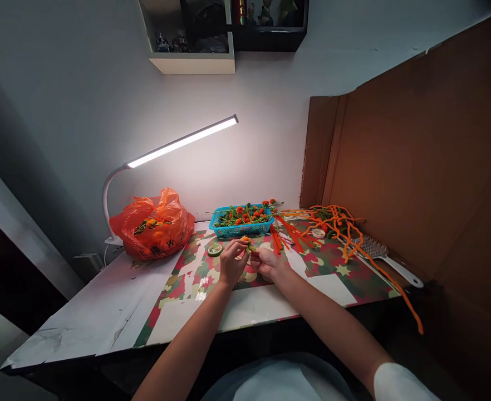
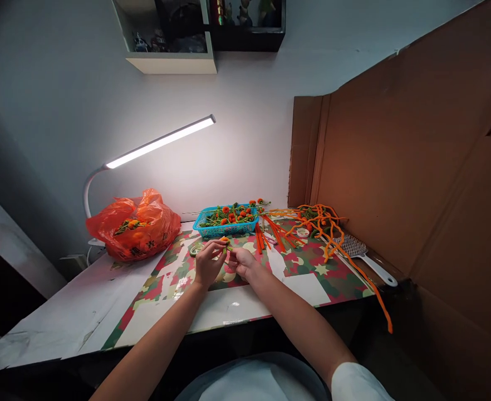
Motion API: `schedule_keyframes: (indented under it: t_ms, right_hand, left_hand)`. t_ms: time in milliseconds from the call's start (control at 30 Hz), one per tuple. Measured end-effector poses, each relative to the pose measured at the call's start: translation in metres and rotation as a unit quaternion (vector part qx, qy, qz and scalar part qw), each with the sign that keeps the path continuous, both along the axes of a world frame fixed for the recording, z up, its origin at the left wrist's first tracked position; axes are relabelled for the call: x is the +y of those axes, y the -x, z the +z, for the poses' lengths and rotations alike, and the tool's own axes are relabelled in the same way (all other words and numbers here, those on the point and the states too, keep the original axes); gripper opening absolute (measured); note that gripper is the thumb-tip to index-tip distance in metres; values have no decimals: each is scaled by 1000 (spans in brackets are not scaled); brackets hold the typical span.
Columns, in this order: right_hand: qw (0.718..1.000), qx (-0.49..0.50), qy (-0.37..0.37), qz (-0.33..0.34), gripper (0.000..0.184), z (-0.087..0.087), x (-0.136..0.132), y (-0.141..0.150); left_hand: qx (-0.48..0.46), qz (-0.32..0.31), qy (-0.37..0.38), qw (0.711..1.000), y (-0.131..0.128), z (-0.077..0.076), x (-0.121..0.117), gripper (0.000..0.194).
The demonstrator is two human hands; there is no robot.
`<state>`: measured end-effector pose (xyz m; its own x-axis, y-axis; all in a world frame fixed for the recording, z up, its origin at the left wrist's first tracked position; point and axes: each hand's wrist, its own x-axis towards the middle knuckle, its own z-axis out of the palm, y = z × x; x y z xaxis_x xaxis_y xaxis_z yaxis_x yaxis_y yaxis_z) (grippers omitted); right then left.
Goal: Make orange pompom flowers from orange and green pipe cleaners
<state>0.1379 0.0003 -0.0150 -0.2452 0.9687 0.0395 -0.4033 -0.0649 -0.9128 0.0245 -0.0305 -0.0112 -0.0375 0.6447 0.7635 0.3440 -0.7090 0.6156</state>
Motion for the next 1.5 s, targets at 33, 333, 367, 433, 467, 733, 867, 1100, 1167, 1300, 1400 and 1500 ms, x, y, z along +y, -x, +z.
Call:
schedule_keyframes:
  t_ms: [33,333,367,433,467,733,867,1100,1167,1300,1400,1500]
  right_hand:
    - [1000,-12,2,-15,29,0,-1,0]
    - [937,-192,-184,-227,21,1,-13,2]
    - [926,-213,-206,-234,20,2,-13,1]
    - [902,-253,-248,-245,19,2,-13,-1]
    - [890,-271,-269,-251,19,2,-13,-2]
    - [845,-345,-344,-221,17,0,-10,-9]
    - [833,-367,-360,-205,13,2,-11,-12]
    - [871,-330,-293,-216,14,3,-7,-9]
    - [889,-308,-260,-219,13,2,-4,-7]
    - [901,-296,-226,-221,13,1,-3,-5]
    - [890,-310,-238,-234,13,4,-6,-6]
    - [868,-320,-289,-247,14,9,-10,-10]
  left_hand:
    - [-3,-2,11,1000,1,1,0,9]
    - [-59,29,107,992,19,-7,20,21]
    - [-51,20,114,992,19,-8,22,23]
    - [-44,6,121,992,20,-9,23,25]
    - [-39,3,123,992,20,-9,24,25]
    - [20,-5,124,992,24,-2,21,21]
    - [25,-9,104,994,23,3,17,22]
    - [26,-81,81,993,17,5,10,23]
    - [52,-59,52,996,16,5,9,22]
    - [83,-30,20,996,15,6,8,22]
    - [45,-41,46,997,14,5,9,23]
    - [-29,-56,101,993,13,2,12,28]
